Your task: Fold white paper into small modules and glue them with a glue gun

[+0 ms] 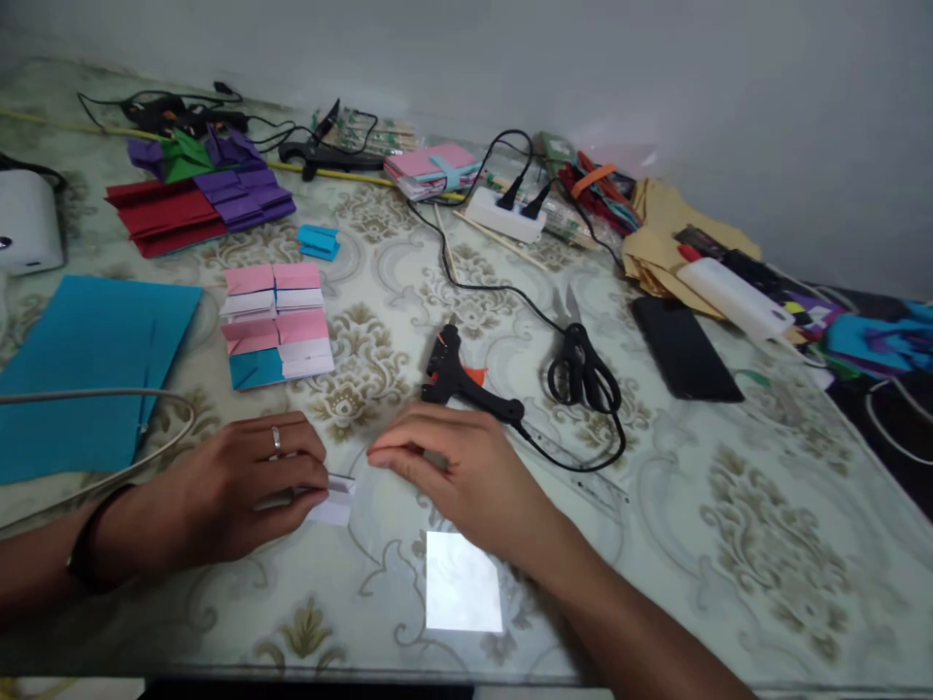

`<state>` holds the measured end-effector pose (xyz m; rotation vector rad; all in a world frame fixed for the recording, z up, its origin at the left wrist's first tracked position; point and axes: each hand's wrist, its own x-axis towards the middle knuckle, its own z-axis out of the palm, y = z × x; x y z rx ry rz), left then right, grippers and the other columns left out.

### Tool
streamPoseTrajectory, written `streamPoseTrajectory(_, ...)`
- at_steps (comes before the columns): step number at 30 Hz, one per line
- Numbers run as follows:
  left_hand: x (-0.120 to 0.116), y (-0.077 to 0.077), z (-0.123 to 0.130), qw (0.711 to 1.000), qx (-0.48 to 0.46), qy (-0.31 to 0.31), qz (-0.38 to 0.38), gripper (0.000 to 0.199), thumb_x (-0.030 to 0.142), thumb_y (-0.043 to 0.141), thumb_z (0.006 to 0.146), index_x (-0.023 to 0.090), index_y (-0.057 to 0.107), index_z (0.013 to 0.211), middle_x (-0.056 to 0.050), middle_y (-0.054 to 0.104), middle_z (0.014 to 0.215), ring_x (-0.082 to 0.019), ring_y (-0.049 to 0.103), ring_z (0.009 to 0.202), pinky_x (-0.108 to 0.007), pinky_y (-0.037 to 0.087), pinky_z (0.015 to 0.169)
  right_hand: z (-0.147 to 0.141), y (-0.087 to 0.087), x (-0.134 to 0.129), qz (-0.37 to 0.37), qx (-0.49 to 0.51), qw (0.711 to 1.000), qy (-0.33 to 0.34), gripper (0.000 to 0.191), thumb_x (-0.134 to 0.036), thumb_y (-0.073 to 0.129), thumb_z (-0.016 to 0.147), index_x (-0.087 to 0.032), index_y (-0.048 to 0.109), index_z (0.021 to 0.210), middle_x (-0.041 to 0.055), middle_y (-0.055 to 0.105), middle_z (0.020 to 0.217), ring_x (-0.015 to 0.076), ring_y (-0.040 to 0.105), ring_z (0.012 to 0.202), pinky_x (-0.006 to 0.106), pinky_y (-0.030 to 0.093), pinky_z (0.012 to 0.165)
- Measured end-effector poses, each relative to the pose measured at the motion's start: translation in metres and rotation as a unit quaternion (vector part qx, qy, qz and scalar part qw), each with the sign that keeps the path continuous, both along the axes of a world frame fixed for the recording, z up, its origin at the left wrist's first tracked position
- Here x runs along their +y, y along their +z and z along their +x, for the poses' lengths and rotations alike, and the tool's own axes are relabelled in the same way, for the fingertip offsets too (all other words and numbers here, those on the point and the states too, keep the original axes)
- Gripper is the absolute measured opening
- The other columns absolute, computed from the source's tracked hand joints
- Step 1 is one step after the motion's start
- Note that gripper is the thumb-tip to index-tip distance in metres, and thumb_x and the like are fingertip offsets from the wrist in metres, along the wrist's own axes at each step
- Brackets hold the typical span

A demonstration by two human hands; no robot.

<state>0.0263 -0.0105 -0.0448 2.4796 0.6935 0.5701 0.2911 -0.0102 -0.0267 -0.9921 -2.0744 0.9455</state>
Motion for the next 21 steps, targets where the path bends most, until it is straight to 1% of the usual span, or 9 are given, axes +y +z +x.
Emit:
streamPoseTrajectory(4,0.000,0.000,0.002,1.000,0.000,-0.002,0.010,0.015,0.014,0.060,0.105,0.016,0.070,0.094,-0.004,0.071,0.092,-0.019,0.063,0.086,-0.032,0.049,0.077,-0.006,-0.010,-0.006,0.025,-0.043,0.997,0.058,0.012,-0.018,0.070,0.104,-0.015,0.078,0.095,0.0040,0.078,0.088,0.0159,0.072,0.078,0.025,0.054,0.073)
streamPoseTrajectory(7,-0.001,-0.001,0.007,1.000,-0.002,-0.007,0.012,0.019,0.015,0.056,0.107,0.017,0.071,0.095,-0.004,0.071,0.091,-0.019,0.063,0.082,-0.032,0.048,0.073,-0.011,-0.018,-0.011,0.041,-0.061,0.994,0.082,0.012,-0.025,0.076,0.101,-0.015,0.078,0.096,0.0039,0.077,0.086,0.0180,0.072,0.078,0.028,0.054,0.073)
streamPoseTrajectory(8,-0.001,-0.001,0.008,1.000,-0.001,-0.008,0.010,0.021,0.015,0.055,0.107,0.017,0.071,0.094,-0.004,0.071,0.090,-0.019,0.063,0.080,-0.032,0.048,0.072,-0.012,-0.019,-0.012,0.043,-0.070,0.993,0.084,0.013,-0.027,0.078,0.099,-0.014,0.078,0.096,0.0041,0.077,0.086,0.0189,0.072,0.078,0.028,0.054,0.074)
streamPoseTrajectory(10,-0.003,0.000,0.010,1.000,0.009,-0.005,0.009,0.023,0.013,0.053,0.107,0.017,0.069,0.091,-0.003,0.071,0.088,-0.018,0.061,0.078,-0.032,0.047,0.070,-0.014,-0.022,-0.014,0.050,-0.086,0.992,0.082,0.011,-0.024,0.080,0.097,-0.014,0.078,0.095,0.0042,0.077,0.085,0.0195,0.072,0.078,0.029,0.053,0.073)
streamPoseTrajectory(12,-0.004,0.000,0.010,1.000,0.015,-0.001,0.013,0.023,0.013,0.053,0.106,0.017,0.069,0.091,-0.004,0.070,0.087,-0.019,0.061,0.077,-0.032,0.047,0.070,-0.015,-0.023,-0.016,0.059,-0.089,0.991,0.079,0.007,-0.017,0.075,0.099,-0.014,0.077,0.093,0.0041,0.076,0.085,0.0190,0.072,0.077,0.029,0.053,0.072)
streamPoseTrajectory(14,-0.004,-0.001,0.009,1.000,0.019,0.001,0.017,0.021,0.013,0.054,0.106,0.016,0.068,0.091,-0.004,0.070,0.087,-0.019,0.061,0.078,-0.033,0.047,0.070,-0.015,-0.023,-0.016,0.066,-0.089,0.991,0.079,0.012,-0.013,0.069,0.101,-0.014,0.076,0.092,0.0041,0.076,0.085,0.0186,0.070,0.077,0.029,0.052,0.072)
streamPoseTrajectory(17,-0.002,-0.002,0.007,1.000,0.016,0.002,0.011,0.017,0.012,0.057,0.103,0.016,0.068,0.090,-0.004,0.069,0.087,-0.019,0.062,0.080,-0.033,0.047,0.070,-0.014,-0.020,-0.014,0.062,-0.095,0.991,0.067,0.013,-0.013,0.066,0.102,-0.015,0.073,0.091,0.0037,0.072,0.083,0.0181,0.067,0.075,0.029,0.051,0.071)
streamPoseTrajectory(21,0.000,-0.002,0.005,0.999,0.008,0.012,-0.029,0.017,0.010,0.057,0.101,0.016,0.068,0.090,-0.003,0.068,0.088,-0.019,0.062,0.083,-0.032,0.047,0.073,-0.011,-0.011,-0.010,0.049,-0.094,0.994,0.041,0.018,-0.014,0.059,0.105,-0.017,0.066,0.089,0.0016,0.063,0.082,0.0159,0.061,0.072,0.027,0.047,0.069)
